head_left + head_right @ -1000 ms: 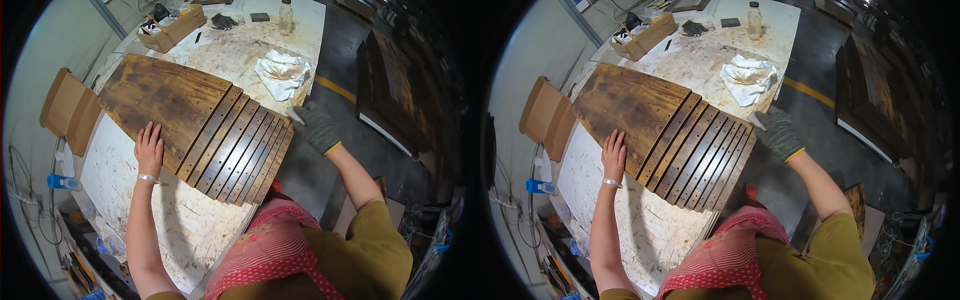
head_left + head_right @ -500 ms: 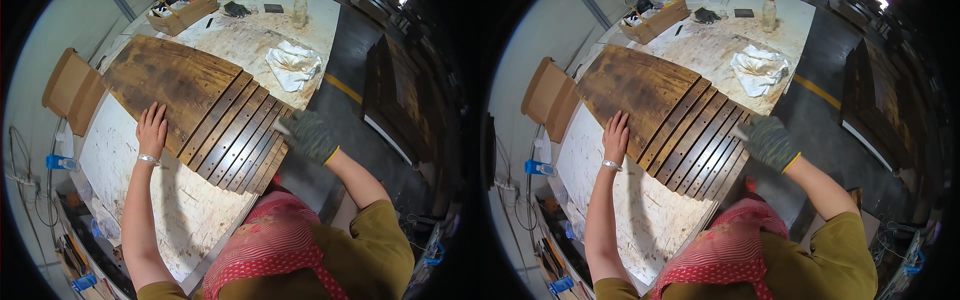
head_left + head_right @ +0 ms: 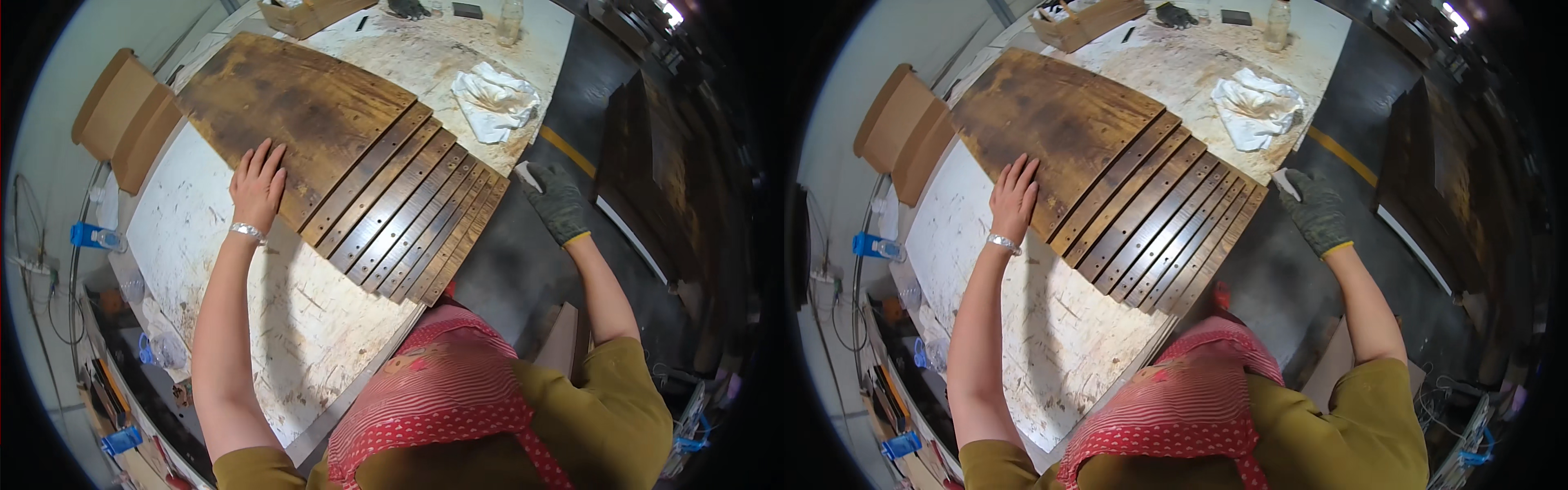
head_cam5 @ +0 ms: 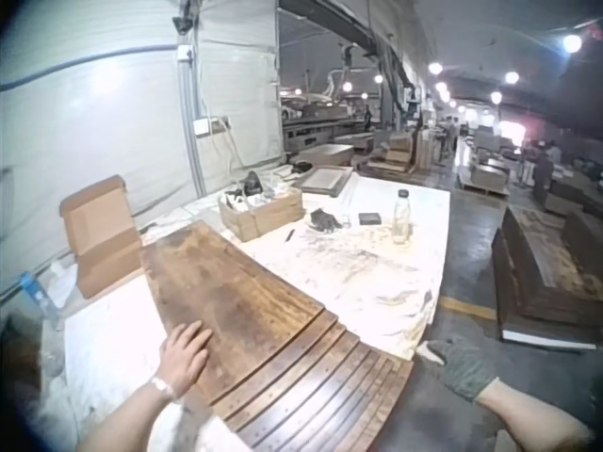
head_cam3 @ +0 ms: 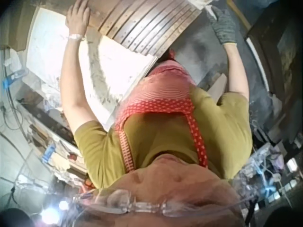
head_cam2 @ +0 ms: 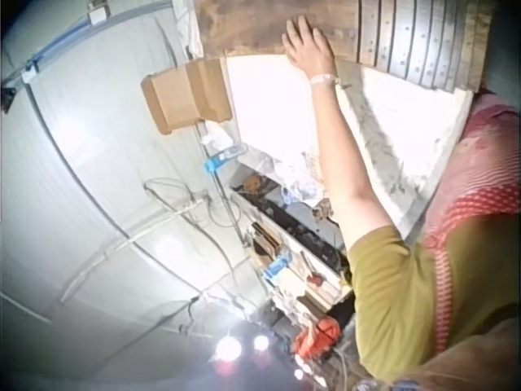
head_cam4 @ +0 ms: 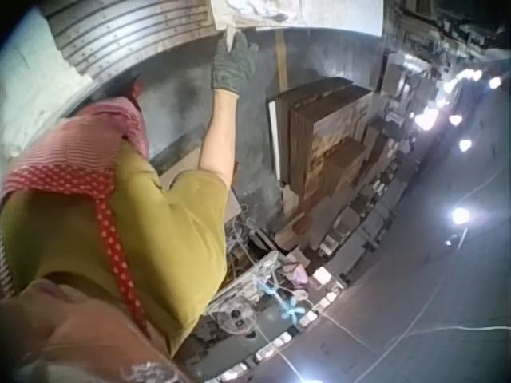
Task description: The person wipes a stack of wooden boards with a cloth, flipping and aligning them on a workbench. They handle the boards one at a time and then move the entire stack to one side.
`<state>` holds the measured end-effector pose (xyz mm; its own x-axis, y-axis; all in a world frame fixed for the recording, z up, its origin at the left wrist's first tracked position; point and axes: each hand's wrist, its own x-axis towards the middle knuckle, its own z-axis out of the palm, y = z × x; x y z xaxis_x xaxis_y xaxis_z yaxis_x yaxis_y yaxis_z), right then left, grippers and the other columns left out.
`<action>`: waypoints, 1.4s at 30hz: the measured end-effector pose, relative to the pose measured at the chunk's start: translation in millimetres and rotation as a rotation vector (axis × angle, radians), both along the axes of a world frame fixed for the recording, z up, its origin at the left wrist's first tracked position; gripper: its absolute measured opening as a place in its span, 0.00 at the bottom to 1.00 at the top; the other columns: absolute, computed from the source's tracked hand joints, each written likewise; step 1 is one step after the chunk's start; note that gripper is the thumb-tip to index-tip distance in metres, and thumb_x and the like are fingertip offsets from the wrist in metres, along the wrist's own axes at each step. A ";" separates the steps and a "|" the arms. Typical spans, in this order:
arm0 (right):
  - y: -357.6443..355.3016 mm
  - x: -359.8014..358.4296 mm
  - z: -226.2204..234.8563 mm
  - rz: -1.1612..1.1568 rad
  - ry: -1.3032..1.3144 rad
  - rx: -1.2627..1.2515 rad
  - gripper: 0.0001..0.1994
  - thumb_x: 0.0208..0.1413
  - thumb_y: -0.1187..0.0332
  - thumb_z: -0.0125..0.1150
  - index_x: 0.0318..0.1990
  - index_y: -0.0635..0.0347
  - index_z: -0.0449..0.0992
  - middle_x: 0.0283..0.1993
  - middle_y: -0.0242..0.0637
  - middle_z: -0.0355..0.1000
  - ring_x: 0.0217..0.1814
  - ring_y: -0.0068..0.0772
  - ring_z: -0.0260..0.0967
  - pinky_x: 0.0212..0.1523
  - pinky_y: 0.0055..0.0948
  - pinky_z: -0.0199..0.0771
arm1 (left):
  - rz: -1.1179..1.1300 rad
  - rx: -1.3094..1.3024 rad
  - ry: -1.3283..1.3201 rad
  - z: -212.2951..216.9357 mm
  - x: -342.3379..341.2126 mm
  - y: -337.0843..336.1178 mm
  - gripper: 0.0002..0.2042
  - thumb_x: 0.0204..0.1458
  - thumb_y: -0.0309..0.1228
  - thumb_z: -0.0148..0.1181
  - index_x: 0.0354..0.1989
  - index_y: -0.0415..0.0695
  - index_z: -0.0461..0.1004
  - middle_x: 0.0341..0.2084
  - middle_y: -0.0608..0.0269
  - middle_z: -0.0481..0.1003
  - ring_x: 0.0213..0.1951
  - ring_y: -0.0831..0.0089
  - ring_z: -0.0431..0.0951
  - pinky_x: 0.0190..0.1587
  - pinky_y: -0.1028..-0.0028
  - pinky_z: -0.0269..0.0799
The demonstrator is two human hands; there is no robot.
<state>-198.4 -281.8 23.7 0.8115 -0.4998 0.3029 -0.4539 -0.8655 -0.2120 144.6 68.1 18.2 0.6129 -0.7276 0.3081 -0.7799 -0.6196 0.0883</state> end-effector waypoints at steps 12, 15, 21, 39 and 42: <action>157.7 29.0 28.3 0.604 0.168 -0.036 0.19 0.46 0.61 0.60 0.47 0.57 0.73 0.29 0.41 0.66 0.33 0.40 0.67 0.33 0.37 0.68 | 0.034 -0.011 0.032 -4.1 0.9 -0.5 0.21 0.59 0.47 0.39 0.60 0.62 0.61 0.63 0.70 0.57 0.64 0.61 0.53 0.64 0.60 0.44; 116.3 29.7 20.6 0.286 0.011 0.021 0.17 0.49 0.63 0.59 0.46 0.59 0.73 0.31 0.43 0.68 0.34 0.43 0.68 0.35 0.39 0.69 | 0.022 0.006 0.027 2.4 0.9 -1.8 0.22 0.59 0.48 0.38 0.61 0.61 0.60 0.63 0.71 0.56 0.63 0.61 0.54 0.63 0.61 0.45; 147.1 40.3 38.7 0.325 -0.068 0.728 0.20 0.53 0.59 0.59 0.49 0.63 0.71 0.42 0.47 0.71 0.46 0.42 0.70 0.47 0.36 0.70 | 0.015 -0.168 0.173 12.0 -26.3 25.4 0.21 0.58 0.46 0.44 0.59 0.56 0.63 0.62 0.61 0.57 0.63 0.57 0.55 0.63 0.60 0.49; 486.1 195.5 -42.2 1.289 0.284 0.491 0.21 0.46 0.55 0.59 0.42 0.61 0.71 0.42 0.51 0.69 0.43 0.48 0.70 0.42 0.42 0.69 | 0.581 -0.955 0.484 42.3 -242.1 254.4 0.11 0.58 0.22 0.44 0.45 0.33 0.71 0.38 0.54 0.75 0.42 0.70 0.74 0.48 0.72 0.68; 476.0 187.6 -44.7 1.303 0.201 0.461 0.22 0.45 0.54 0.61 0.44 0.59 0.71 0.43 0.52 0.68 0.42 0.48 0.71 0.39 0.43 0.70 | 0.608 -0.906 0.483 39.1 -231.4 254.4 0.11 0.59 0.24 0.44 0.45 0.32 0.70 0.37 0.53 0.75 0.41 0.70 0.74 0.49 0.72 0.68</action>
